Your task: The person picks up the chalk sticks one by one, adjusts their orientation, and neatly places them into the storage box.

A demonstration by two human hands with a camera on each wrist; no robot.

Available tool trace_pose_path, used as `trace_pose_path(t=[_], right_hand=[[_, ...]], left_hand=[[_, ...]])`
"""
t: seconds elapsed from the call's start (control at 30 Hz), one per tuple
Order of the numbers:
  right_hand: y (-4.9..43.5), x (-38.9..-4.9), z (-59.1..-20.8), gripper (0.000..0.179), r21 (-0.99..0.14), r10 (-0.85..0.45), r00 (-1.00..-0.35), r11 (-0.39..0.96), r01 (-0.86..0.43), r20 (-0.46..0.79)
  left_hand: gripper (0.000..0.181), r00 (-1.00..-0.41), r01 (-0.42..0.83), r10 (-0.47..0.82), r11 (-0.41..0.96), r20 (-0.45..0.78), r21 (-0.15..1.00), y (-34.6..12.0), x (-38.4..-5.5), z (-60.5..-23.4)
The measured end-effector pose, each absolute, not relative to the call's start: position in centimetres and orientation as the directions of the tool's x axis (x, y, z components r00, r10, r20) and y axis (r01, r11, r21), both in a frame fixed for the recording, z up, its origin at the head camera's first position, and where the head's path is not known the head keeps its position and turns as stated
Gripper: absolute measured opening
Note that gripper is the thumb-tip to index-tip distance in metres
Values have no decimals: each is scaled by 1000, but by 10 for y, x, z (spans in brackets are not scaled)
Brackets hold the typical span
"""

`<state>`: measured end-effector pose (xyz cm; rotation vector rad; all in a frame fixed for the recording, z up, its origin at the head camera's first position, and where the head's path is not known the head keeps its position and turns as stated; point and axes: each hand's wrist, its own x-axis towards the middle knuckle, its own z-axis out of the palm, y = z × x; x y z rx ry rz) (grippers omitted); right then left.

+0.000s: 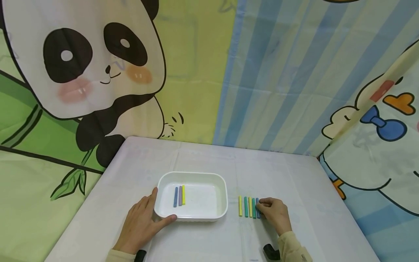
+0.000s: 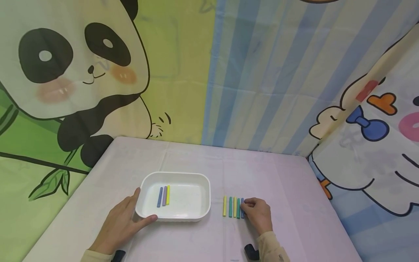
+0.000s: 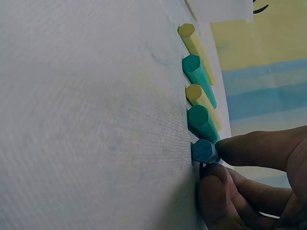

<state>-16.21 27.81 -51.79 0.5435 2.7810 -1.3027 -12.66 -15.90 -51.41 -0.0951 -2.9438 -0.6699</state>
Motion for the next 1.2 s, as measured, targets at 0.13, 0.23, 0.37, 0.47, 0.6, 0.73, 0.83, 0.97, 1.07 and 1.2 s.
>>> trace_pose_path(t=[0.13, 0.23, 0.37, 0.47, 0.6, 0.73, 0.83, 0.97, 1.07, 1.2], right_hand=[[278, -162, -518, 30, -731, 286, -948, 615, 294, -140], [278, -162, -518, 29, -723, 280, -952, 632, 281, -124], [279, -162, -519, 30, -721, 278, -952, 634, 280, -125], [280, -163, -519, 30, -725, 285, -949, 624, 292, -137], [281, -164, -518, 32, -738, 298, -941, 596, 316, -162], [284, -165, -519, 35, -763, 313, -926, 539, 356, -211], [287, -166, -521, 37, -785, 317, -916, 488, 381, -247], [288, -167, -520, 40, -814, 309, -911, 432, 389, -272], [287, -167, -518, 42, -831, 296, -913, 401, 385, -280], [282, -170, -513, 40, -856, 272, -923, 371, 360, -270]], left_hand=[[126, -987, 102, 39, 898, 154, 428, -159, -126, -515], [125, -985, 112, 42, 896, 170, 430, -160, -126, -516], [126, -985, 110, 39, 894, 168, 435, -160, -127, -518], [127, -986, 103, 34, 895, 164, 434, -160, -128, -518], [127, -987, 99, 31, 894, 161, 437, -160, -128, -519], [126, -986, 103, 33, 892, 164, 440, -160, -128, -518], [125, -983, 115, 39, 890, 178, 441, -160, -127, -518], [123, -979, 130, 45, 888, 198, 441, -160, -126, -516], [122, -979, 132, 47, 888, 199, 440, -160, -125, -515], [123, -981, 127, 46, 890, 191, 438, -159, -124, -513]])
